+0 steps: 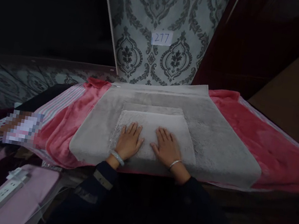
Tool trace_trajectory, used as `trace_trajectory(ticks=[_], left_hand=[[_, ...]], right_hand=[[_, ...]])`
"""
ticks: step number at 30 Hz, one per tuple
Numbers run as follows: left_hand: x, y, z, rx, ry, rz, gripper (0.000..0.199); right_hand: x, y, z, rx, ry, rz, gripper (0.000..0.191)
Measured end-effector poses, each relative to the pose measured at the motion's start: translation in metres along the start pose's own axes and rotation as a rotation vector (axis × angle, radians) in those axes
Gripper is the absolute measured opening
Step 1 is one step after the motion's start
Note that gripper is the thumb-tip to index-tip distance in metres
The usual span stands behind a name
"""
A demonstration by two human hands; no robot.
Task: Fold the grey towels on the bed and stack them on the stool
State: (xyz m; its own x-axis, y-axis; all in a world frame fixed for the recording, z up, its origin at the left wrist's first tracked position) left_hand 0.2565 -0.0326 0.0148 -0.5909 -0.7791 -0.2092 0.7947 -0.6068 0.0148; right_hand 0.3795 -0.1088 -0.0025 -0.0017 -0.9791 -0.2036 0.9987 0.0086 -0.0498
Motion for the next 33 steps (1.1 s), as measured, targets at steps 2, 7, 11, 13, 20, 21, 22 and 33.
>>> trace_trajectory(ticks=[2, 7, 11, 13, 20, 21, 22, 33], left_hand=[[-0.001, -0.001, 0.001, 0.006, 0.005, 0.004, 0.059], [0.0, 0.0, 0.001, 0.023, 0.025, 0.012, 0.058], [0.001, -0.001, 0.001, 0.041, 0.042, 0.018, 0.057], [0.001, -0.001, 0.002, 0.039, 0.042, 0.019, 0.057], [0.001, -0.001, 0.003, 0.015, 0.023, 0.022, 0.057], [0.001, 0.0, 0.004, 0.014, 0.019, 0.021, 0.057], [0.001, 0.001, 0.004, 0.015, 0.015, 0.02, 0.057], [-0.005, -0.013, -0.002, 0.154, -0.376, -0.107, 0.065]], right_hand=[[0.016, 0.024, 0.002, 0.039, 0.032, -0.067, 0.067], [0.048, 0.055, 0.002, 0.11, 0.088, -0.172, 0.065], [0.058, 0.062, 0.0, 0.113, 0.111, -0.207, 0.064], [0.061, 0.066, -0.001, 0.095, 0.103, -0.208, 0.065], [0.028, 0.081, 0.024, 0.009, 0.009, -0.158, 0.067], [0.014, 0.08, 0.031, 0.007, 0.017, -0.14, 0.068], [-0.001, 0.078, 0.038, 0.006, 0.025, -0.12, 0.069], [-0.052, 0.106, -0.012, 0.006, -0.143, -0.275, 0.074]])
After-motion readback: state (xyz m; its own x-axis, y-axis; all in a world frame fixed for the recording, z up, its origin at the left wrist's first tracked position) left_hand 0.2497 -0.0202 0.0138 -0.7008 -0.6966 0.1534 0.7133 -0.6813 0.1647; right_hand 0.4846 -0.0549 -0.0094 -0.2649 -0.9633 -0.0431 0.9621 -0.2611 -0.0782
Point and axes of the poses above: each hand's wrist, its own x-axis away from the middle knuckle, its own z-axis out of the back of the hand, y = z × x, the point moved 8 cm from there along -x, towards the middle knuckle, and after that the axes turned 12 degrees about z, right-handed, at the moved point
